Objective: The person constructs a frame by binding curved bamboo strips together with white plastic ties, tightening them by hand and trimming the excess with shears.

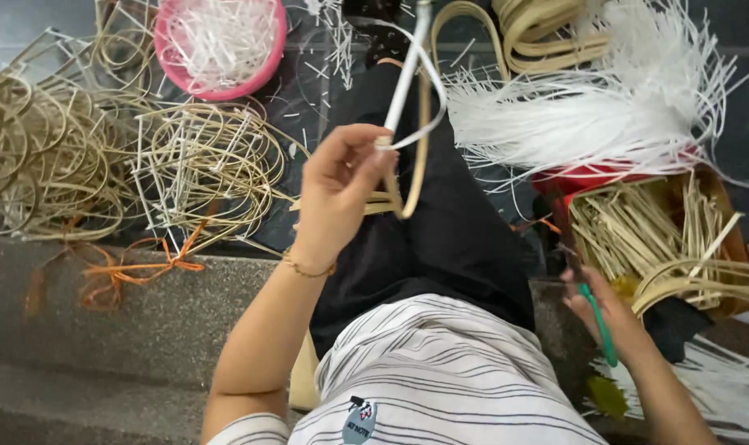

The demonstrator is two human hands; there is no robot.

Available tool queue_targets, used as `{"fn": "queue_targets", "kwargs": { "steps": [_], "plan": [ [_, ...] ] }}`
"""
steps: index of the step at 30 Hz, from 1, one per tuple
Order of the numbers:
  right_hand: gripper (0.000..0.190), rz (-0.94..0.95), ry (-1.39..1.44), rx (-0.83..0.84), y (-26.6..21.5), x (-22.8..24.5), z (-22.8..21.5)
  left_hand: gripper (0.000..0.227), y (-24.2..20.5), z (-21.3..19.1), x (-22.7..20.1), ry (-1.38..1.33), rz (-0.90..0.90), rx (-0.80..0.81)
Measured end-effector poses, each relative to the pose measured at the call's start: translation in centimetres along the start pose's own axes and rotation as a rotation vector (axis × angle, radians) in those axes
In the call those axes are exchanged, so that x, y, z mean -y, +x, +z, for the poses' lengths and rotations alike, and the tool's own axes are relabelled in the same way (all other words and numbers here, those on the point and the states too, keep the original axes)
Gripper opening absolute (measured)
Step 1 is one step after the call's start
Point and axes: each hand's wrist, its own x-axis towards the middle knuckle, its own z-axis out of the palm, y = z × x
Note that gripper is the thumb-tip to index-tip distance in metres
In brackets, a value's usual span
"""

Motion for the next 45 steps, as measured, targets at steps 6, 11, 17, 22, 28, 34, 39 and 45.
{"fn": "queue_targets", "kwargs": {
  "steps": [6,11,17,22,28,34,39,45],
  "plan": [
    [0.101,-0.44,0.36,0.364,-3.7,17.1,4.3,0.015,-0.7,1.6,1.1,0.057,-0.101,0.04],
    [0.08,-0.609,0.131,0.277,-3.6,20.0,6.1,0.015,-1.8,1.0,1.5,0.15,-0.109,0.069],
    [0.052,-0.626,0.122,0.2,-3.9,18.8,6.0,0.011,-1.9,1.0,2.6,0.075,-0.14,0.131],
    [0.051,-0.363,0.514,-0.15,-1.1,15.1,4.1,0.008,-1.3,-0.2,4.3,-0.213,-0.21,0.004],
    [0.066,-0.272,-0.437,-0.614,4.8,-6.0,2.5,0.015,-2.2,-5.5,5.9,-0.378,-0.274,-0.231],
    [0.069,-0.083,-0.671,-0.288,8.2,-20.9,5.2,0.021,-3.6,-6.8,7.7,-0.641,-0.362,-0.306],
    [0.05,-0.203,0.228,-0.131,2.0,3.4,0.9,0.018,-3.3,-5.9,8.2,-0.705,-0.348,-0.265],
    [0.053,-0.506,0.337,0.087,-0.2,16.9,0.4,0.027,-3.6,-16.0,7.6,-0.603,-0.024,-0.407]
  ]
}}
